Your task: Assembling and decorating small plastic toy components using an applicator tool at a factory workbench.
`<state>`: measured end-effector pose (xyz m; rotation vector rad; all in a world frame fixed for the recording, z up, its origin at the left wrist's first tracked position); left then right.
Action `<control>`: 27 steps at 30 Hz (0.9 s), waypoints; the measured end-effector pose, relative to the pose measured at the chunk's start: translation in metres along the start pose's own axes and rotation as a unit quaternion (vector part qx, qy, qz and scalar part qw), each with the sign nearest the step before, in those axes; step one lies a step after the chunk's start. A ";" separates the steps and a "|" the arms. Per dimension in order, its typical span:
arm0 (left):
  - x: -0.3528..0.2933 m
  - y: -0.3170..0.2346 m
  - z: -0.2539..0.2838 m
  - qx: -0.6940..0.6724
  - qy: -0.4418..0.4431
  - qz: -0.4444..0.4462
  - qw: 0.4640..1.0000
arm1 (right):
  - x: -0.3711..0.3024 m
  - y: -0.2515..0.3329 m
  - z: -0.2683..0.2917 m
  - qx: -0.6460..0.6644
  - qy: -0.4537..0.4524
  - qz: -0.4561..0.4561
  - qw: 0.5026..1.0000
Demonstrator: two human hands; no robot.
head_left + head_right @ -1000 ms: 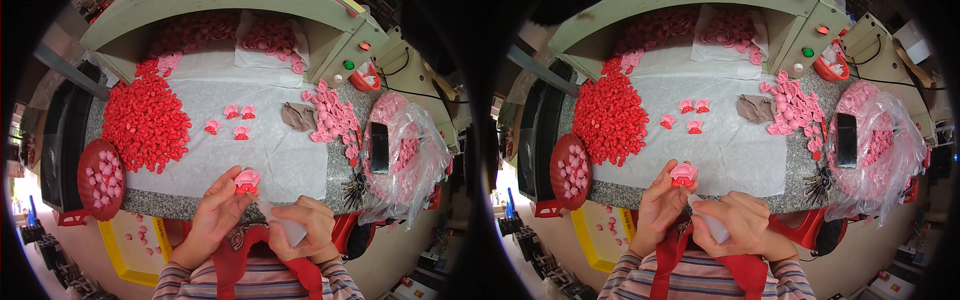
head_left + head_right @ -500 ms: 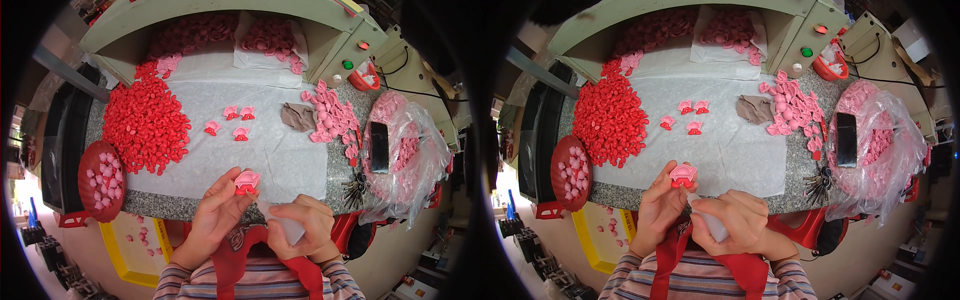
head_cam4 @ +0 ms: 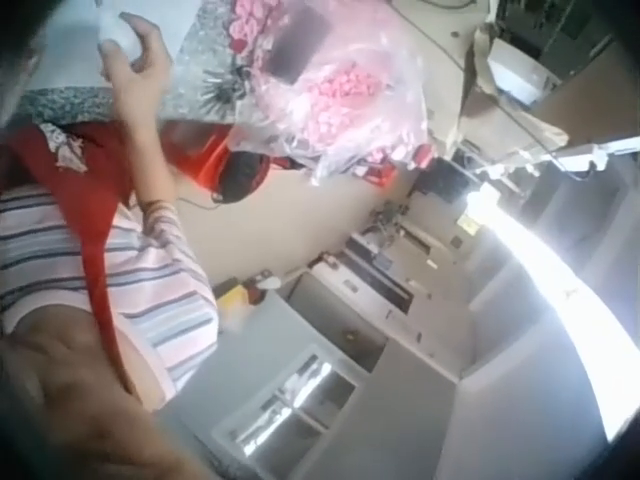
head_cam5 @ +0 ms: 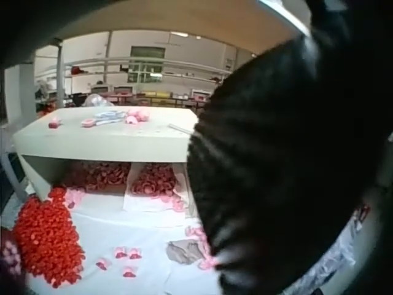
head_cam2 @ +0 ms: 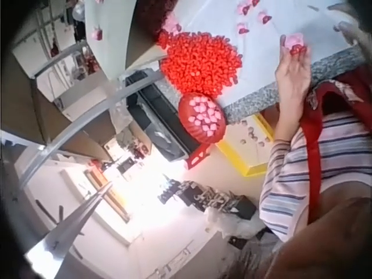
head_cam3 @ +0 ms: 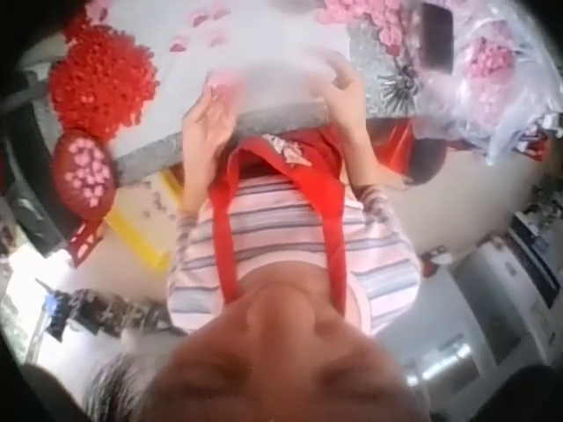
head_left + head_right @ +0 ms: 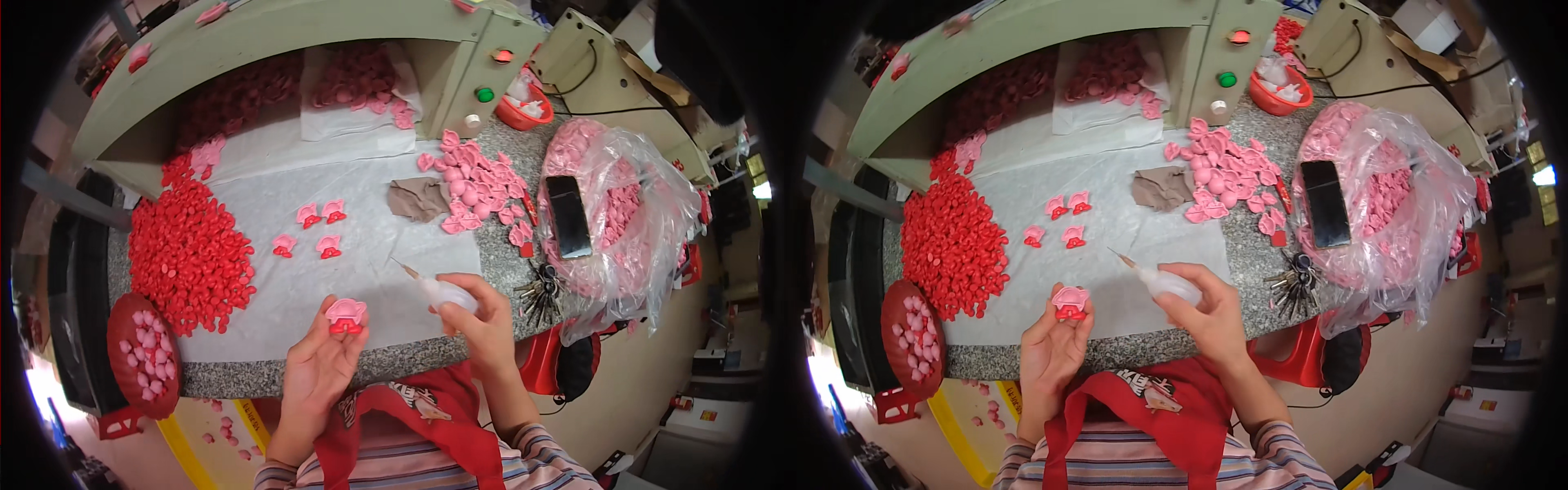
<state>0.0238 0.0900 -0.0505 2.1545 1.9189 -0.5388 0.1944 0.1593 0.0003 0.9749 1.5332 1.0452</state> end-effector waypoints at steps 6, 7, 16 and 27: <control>-0.006 0.014 -0.020 0.108 -0.020 -0.002 0.994 | -0.061 0.082 -0.040 -0.237 0.048 0.377 0.894; -0.008 0.011 -0.020 0.109 -0.025 -0.010 0.994 | -0.061 0.084 -0.044 -0.231 0.055 0.377 0.895; -0.015 0.010 -0.021 0.147 -0.033 -0.012 0.989 | -0.068 0.087 -0.066 -0.269 0.086 0.425 0.860; -0.015 0.008 -0.019 0.144 -0.037 -0.014 0.989 | -0.065 0.084 -0.065 -0.259 0.085 0.420 0.866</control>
Point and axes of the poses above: each hand's wrist, its own x-axis towards the middle knuckle, its own z-axis out of the back of the hand, y = z × x, the point moved 10 cm from there along x, towards the middle knuckle, and after that the axes turned 2 degrees about -z, right-handed, at the moved point
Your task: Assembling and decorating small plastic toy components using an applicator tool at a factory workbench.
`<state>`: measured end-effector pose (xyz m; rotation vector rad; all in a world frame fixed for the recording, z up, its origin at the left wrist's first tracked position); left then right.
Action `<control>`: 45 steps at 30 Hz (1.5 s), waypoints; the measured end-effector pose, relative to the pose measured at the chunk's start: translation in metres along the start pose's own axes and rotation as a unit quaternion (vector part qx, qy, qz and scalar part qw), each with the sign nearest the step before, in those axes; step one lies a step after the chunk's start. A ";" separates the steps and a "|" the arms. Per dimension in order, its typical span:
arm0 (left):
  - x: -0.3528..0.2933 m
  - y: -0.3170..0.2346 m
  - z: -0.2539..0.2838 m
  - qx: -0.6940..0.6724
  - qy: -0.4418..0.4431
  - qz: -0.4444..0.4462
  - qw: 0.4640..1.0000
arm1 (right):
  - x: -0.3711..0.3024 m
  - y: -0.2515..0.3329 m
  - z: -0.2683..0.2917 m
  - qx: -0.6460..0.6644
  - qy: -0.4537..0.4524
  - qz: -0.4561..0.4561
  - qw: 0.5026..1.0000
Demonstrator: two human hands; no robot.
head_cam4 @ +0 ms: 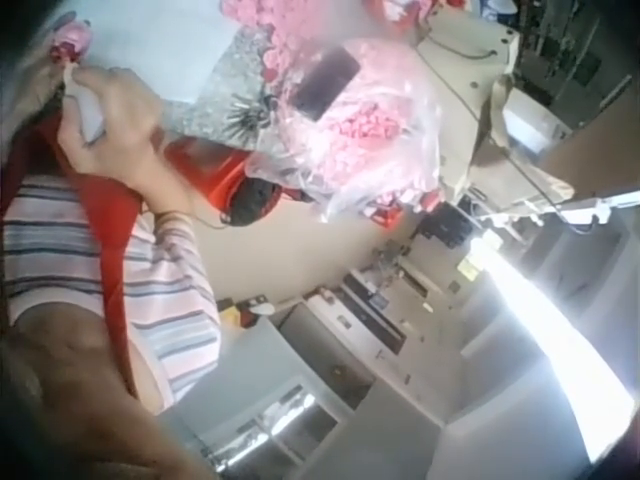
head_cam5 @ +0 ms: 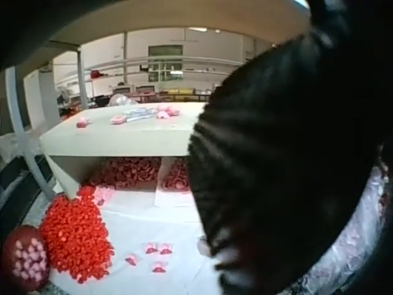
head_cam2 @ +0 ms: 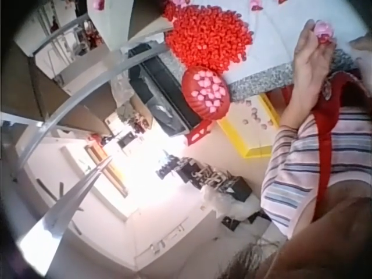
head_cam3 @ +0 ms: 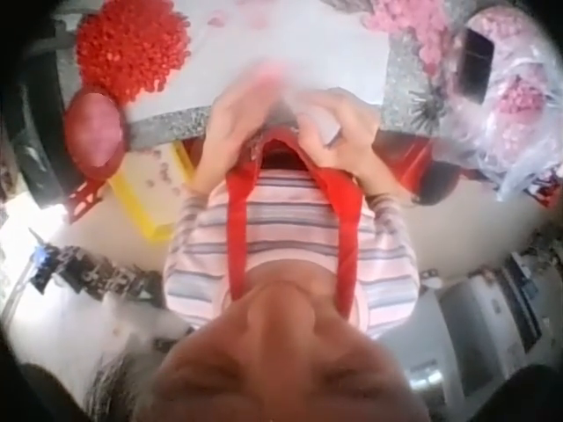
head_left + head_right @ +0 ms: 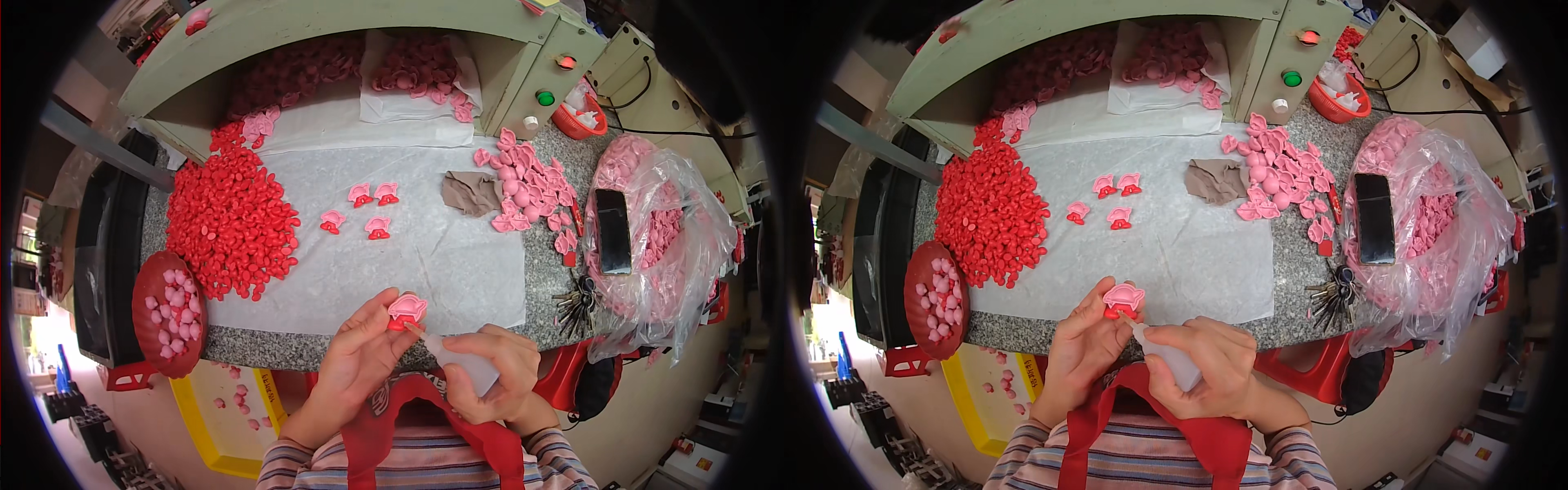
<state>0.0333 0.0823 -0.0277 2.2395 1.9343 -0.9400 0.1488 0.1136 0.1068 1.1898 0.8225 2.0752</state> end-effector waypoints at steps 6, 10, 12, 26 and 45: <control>0.004 -0.003 0.000 -0.022 0.014 -0.020 0.999 | -0.001 -0.007 0.016 -0.019 -0.017 -0.026 0.999; 0.005 -0.019 0.010 0.010 0.010 -0.112 0.994 | -0.026 -0.095 0.023 0.191 -0.108 -0.316 0.923; 0.006 -0.026 0.013 0.083 0.022 -0.157 0.984 | -0.041 -0.149 0.019 0.312 -0.161 -0.391 0.851; 0.023 0.010 0.027 -0.017 0.013 0.003 1.000 | -0.001 -0.192 0.046 -0.353 -0.063 -0.285 0.889; 0.034 0.023 0.025 -0.116 -0.033 0.058 0.991 | -0.023 -0.155 0.003 -0.374 -0.027 -0.269 0.887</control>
Point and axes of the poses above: each hand's wrist, its own x-axis towards the middle knuckle, its own z-axis out of the back of the hand, y = z × x, the point moved 10 cm from there along x, towards the middle knuckle, and after that the axes turned 2 degrees about -z, right-handed, at the moved point
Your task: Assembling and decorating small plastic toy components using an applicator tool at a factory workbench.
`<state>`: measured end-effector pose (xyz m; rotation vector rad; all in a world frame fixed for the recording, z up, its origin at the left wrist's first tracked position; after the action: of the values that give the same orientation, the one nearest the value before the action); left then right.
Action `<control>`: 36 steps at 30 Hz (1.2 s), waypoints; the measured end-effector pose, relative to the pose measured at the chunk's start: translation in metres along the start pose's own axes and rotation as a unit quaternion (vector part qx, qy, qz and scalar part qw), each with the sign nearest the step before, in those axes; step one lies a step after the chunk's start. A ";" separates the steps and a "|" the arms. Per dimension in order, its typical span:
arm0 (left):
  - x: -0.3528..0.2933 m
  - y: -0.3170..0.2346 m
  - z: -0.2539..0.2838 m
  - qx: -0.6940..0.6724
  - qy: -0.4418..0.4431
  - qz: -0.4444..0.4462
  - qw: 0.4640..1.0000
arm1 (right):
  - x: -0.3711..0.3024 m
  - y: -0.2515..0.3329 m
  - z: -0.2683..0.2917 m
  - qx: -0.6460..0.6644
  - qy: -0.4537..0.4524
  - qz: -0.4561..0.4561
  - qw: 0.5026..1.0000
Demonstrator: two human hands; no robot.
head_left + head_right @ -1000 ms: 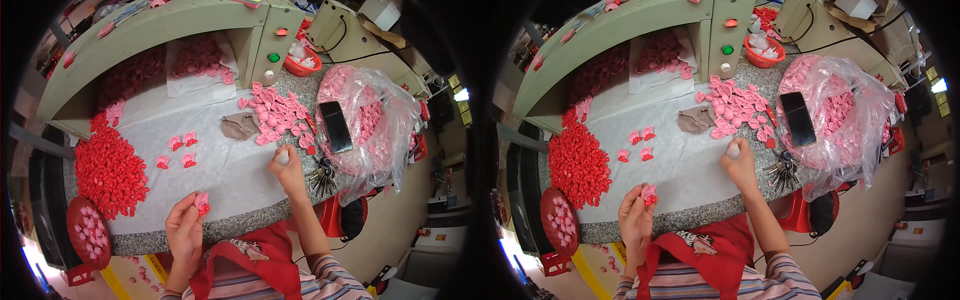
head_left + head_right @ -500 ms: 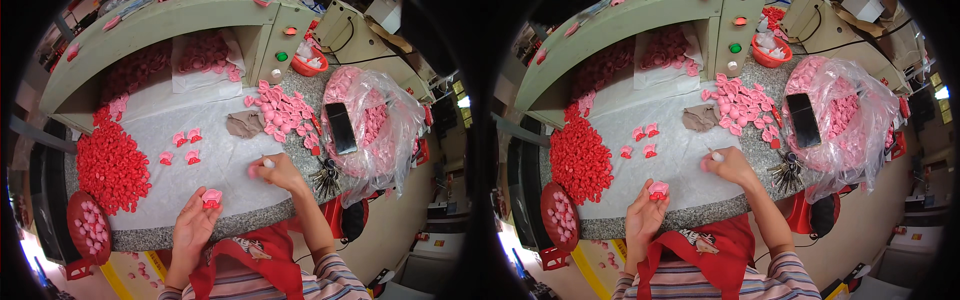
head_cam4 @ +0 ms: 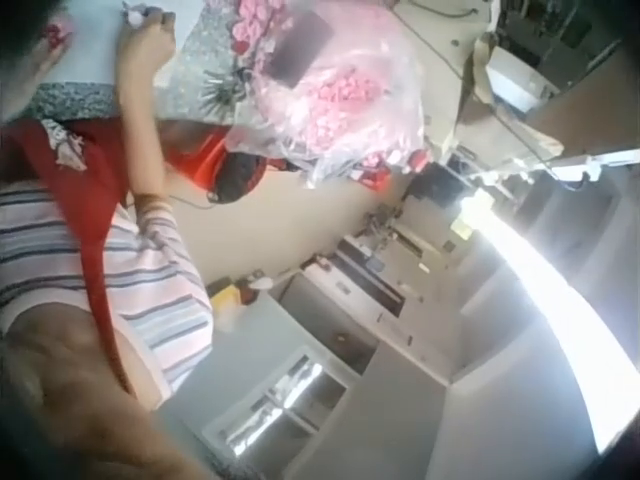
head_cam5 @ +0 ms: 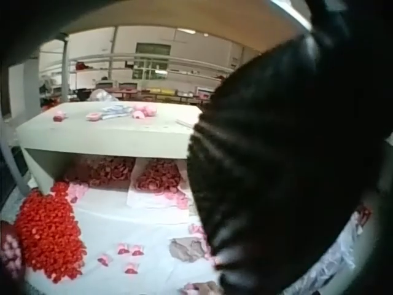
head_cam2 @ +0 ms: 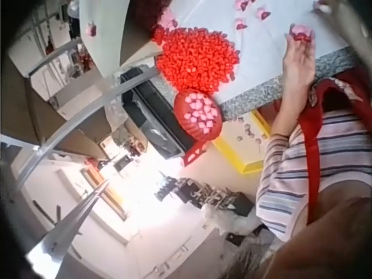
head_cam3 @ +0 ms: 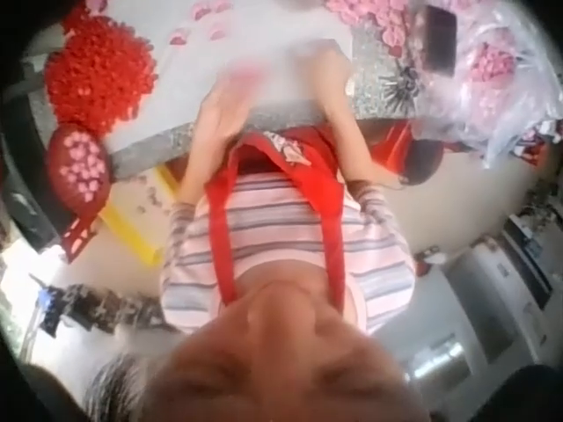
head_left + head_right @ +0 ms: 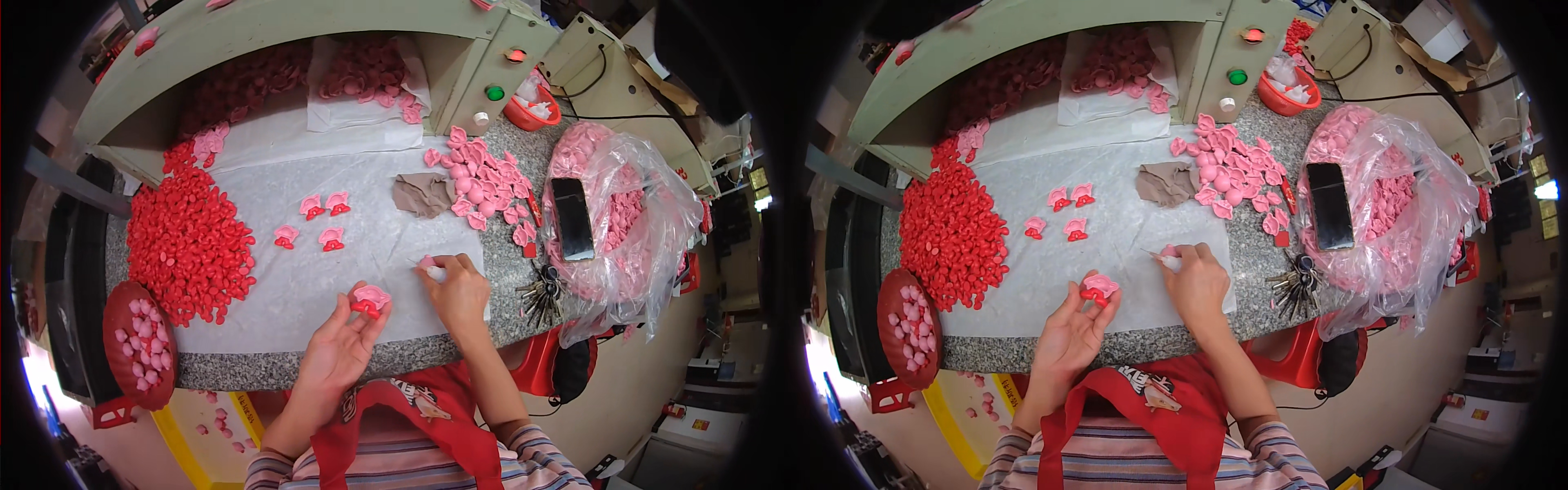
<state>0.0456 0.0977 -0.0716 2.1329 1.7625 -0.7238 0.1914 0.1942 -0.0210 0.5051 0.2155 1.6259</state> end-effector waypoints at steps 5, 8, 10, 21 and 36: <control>-0.012 -0.007 -0.012 0.107 0.032 -0.045 0.993 | 0.002 0.021 0.024 0.165 0.027 0.048 0.985; -0.024 -0.014 -0.017 0.160 0.051 -0.102 0.981 | -0.019 0.063 0.051 0.329 0.101 0.074 0.936; -0.030 -0.014 -0.024 0.161 0.052 -0.120 0.978 | -0.031 0.079 0.050 0.377 0.136 0.087 0.912; -0.047 -0.024 -0.046 0.229 0.143 -0.257 0.928 | -0.051 0.099 0.076 0.337 0.004 0.209 0.918; -0.059 -0.027 -0.057 0.344 0.177 -0.314 0.867 | -0.059 0.099 0.081 0.319 -0.025 0.233 0.918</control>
<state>0.0231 0.0835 0.0109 2.1637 2.7985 -1.3644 0.1415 0.1109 0.0811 1.1660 0.6360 1.9918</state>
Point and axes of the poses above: each hand's wrist, its own x-axis towards the middle knuckle, its own z-axis out of the back of the hand, y = z × x, the point moved 10 cm from there along x, towards the middle knuckle, and after that the axes turned 2 degrees about -z, right-handed, at the moved point
